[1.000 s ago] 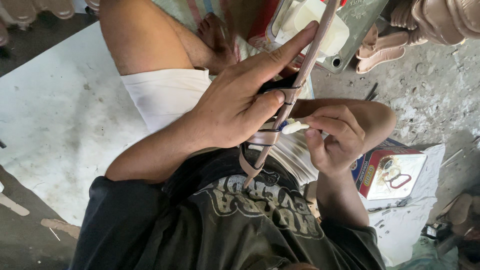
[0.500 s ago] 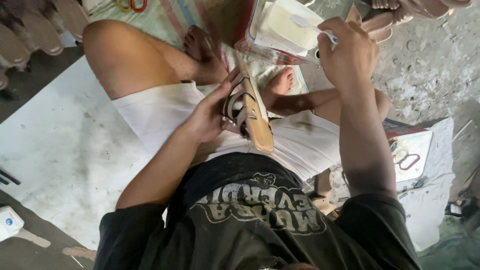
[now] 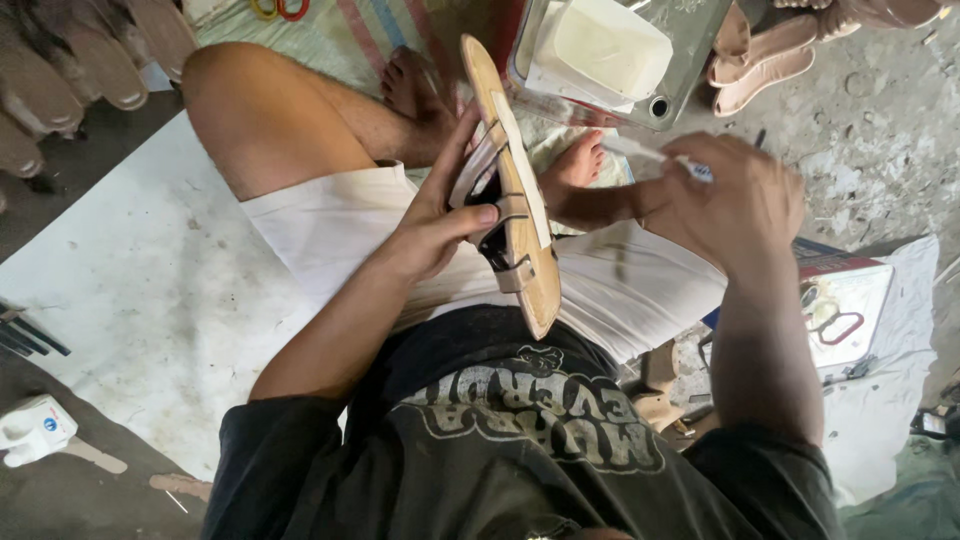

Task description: The person sits on the floor and uses a toothbrush to scrub the straps and sole of a beige sandal. They repeatedly dip the toothbrush into a container of white liquid and apply it to the sandal's surface. The person handles multiple sandals, placing them aside after cleaning.

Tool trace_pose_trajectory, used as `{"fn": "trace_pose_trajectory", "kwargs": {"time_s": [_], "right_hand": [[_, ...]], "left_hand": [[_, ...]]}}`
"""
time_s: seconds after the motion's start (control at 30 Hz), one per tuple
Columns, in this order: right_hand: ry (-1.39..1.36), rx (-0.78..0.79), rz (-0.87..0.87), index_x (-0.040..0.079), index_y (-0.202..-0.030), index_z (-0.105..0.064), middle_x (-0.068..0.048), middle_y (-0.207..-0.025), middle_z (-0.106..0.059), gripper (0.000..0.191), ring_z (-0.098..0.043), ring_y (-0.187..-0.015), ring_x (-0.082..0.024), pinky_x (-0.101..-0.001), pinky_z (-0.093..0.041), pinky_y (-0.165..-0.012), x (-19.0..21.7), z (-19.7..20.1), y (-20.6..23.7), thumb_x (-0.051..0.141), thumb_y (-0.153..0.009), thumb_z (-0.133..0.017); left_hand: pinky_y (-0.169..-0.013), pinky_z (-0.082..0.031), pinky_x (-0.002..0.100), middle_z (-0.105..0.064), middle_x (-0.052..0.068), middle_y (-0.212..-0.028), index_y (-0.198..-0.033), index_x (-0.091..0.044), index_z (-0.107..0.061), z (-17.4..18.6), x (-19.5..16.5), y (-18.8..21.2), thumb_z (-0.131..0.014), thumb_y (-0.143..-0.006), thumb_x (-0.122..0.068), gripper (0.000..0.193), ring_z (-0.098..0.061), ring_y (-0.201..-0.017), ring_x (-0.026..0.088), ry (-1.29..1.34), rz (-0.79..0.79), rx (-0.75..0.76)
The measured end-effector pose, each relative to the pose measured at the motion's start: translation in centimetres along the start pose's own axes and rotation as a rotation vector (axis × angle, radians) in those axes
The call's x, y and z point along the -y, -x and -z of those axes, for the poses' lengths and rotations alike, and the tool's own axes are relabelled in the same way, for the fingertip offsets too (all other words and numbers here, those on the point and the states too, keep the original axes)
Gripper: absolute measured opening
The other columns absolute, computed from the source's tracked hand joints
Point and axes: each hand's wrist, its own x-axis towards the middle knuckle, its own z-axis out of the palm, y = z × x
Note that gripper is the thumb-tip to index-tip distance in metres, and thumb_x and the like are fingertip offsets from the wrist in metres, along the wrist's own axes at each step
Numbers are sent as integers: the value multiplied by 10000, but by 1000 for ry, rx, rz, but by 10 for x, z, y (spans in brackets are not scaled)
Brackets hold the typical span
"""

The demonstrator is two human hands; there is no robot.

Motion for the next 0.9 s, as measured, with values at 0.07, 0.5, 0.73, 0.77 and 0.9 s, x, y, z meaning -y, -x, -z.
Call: {"fn": "trace_pose_trajectory", "kwargs": {"time_s": [0.07, 0.5, 0.73, 0.77, 0.9], "right_hand": [[-409, -9, -35, 96, -1141, -761, -65, -985, -744, 140, -595, -661, -88, -240, -411, -548, 22, -4, 22, 54, -1009, -738], [-875, -181, 42, -20, -1107, -658, -154, -1060, -703, 124, -670, -871, -159, -262, -511, -750, 74, -24, 54, -39, -993, -702], [-866, -200, 68, -17, -1067, -666, -164, -1006, -702, 132, -663, -832, -193, -262, -506, -690, 76, -21, 55, -28, -948, -722], [-862, -194, 92, -21, -1097, -662, -165, -1016, -700, 133, -678, -861, -202, -273, -524, -727, 76, -20, 55, -26, -977, -719], [-877, -155, 160, -23, -1047, -671, -159, -985, -690, 124, -639, -755, -175, -270, -492, -661, 75, -15, 53, -28, -932, -715]], "left_hand": [[-1328, -310, 415, -347, 181, -1687, -1703, -136, -81, -4, -7, -2, -820, -906, -183, 1087, -369, -1574, 303, -212, -110, 45], [-1342, -195, 380, -203, 150, -1725, -1687, -45, -53, -32, -33, 3, -841, -950, -211, 1092, -219, -1601, 249, -526, -235, 129], [-1346, -211, 386, -186, 131, -1728, -1690, -78, -39, -25, -32, 4, -846, -963, -215, 1094, -219, -1602, 233, -499, -276, 124], [-1349, -210, 385, -181, 123, -1720, -1692, -86, -41, -24, -32, 5, -844, -968, -211, 1088, -213, -1604, 229, -508, -283, 124], [-1356, -211, 380, -156, 99, -1717, -1699, -108, -35, -23, -34, 6, -833, -998, -201, 1066, -190, -1610, 221, -507, -302, 112]]}}
